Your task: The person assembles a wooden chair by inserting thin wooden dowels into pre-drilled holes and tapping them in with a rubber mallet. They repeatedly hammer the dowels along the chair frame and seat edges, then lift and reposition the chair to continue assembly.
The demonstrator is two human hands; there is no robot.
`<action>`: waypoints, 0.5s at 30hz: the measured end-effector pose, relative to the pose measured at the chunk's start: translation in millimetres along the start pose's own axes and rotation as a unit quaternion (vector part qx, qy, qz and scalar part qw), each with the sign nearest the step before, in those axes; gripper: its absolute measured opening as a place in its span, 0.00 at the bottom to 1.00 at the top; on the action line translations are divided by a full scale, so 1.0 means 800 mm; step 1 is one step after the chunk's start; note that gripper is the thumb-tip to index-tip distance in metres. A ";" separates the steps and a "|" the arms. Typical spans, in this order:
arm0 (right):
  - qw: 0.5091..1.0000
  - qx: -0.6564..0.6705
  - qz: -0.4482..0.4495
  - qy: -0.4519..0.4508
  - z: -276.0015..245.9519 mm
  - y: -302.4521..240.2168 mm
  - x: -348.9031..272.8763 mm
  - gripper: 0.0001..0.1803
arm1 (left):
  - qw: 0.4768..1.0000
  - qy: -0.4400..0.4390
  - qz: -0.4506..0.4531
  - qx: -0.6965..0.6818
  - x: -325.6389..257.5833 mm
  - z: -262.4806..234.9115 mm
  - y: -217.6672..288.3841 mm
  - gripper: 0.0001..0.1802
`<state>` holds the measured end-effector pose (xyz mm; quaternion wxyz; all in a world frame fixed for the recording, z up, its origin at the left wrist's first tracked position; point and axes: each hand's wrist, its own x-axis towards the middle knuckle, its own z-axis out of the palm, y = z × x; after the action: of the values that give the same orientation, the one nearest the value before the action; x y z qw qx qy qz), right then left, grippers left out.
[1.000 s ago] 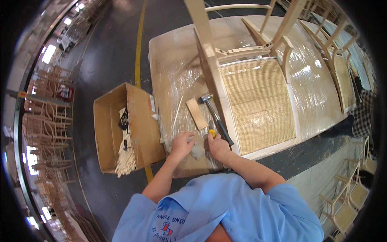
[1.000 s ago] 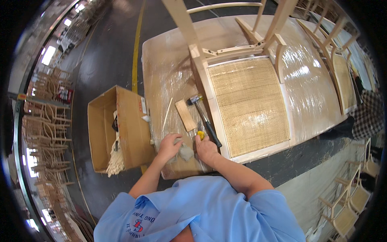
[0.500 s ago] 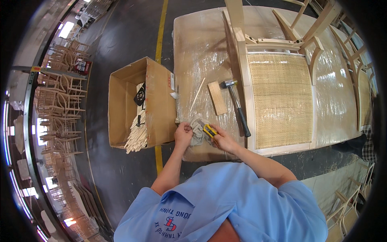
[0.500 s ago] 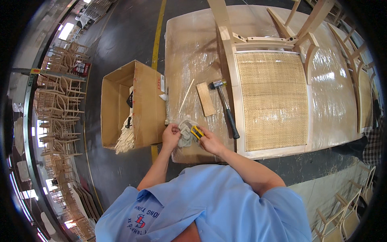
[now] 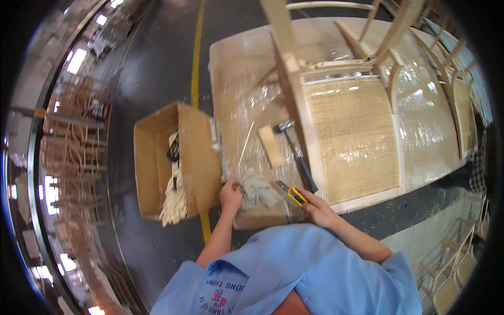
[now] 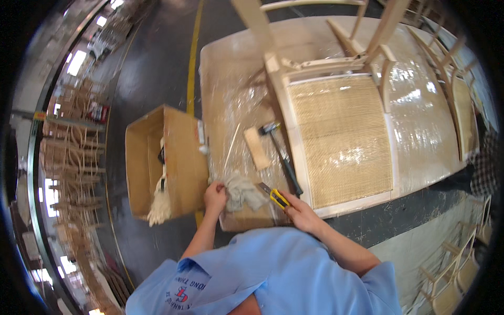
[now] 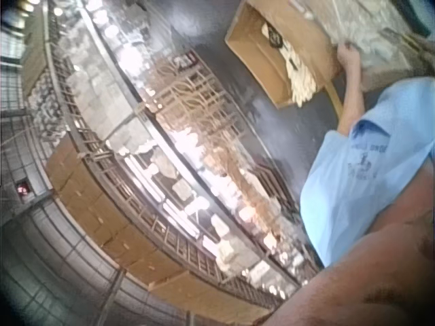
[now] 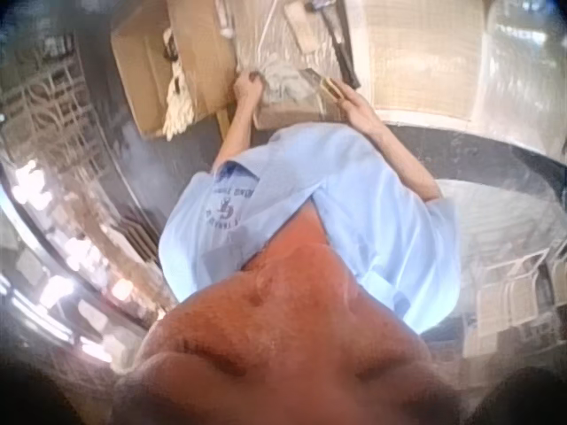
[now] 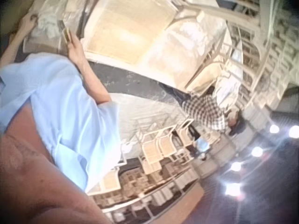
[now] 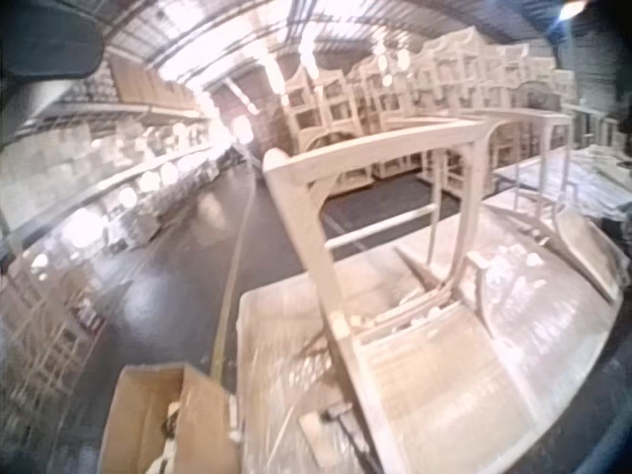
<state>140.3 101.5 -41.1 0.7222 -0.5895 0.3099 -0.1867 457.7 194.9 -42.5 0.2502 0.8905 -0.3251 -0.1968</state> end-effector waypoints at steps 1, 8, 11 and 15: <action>0.998 -0.018 -0.046 0.027 -0.012 -0.008 0.000 0.35 | 0.999 -0.004 0.002 -0.036 0.008 -0.005 0.005 0.09; 0.978 -0.004 0.010 0.208 -0.086 -0.097 0.015 0.33 | 0.945 -0.164 -0.002 -0.281 0.105 0.011 0.146 0.11; 0.953 -0.142 -0.073 0.257 -0.105 -0.094 0.063 0.31 | 0.918 -0.221 0.002 -0.329 0.179 0.045 0.212 0.15; 0.915 -0.253 -0.110 0.295 -0.124 -0.105 0.115 0.30 | 0.882 -0.293 -0.038 -0.368 0.246 0.092 0.301 0.18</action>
<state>149.8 -49.7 8.2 0.3991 -0.7011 0.4789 -0.3462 444.3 -121.6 -0.3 0.4453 0.6481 -0.2533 -0.5634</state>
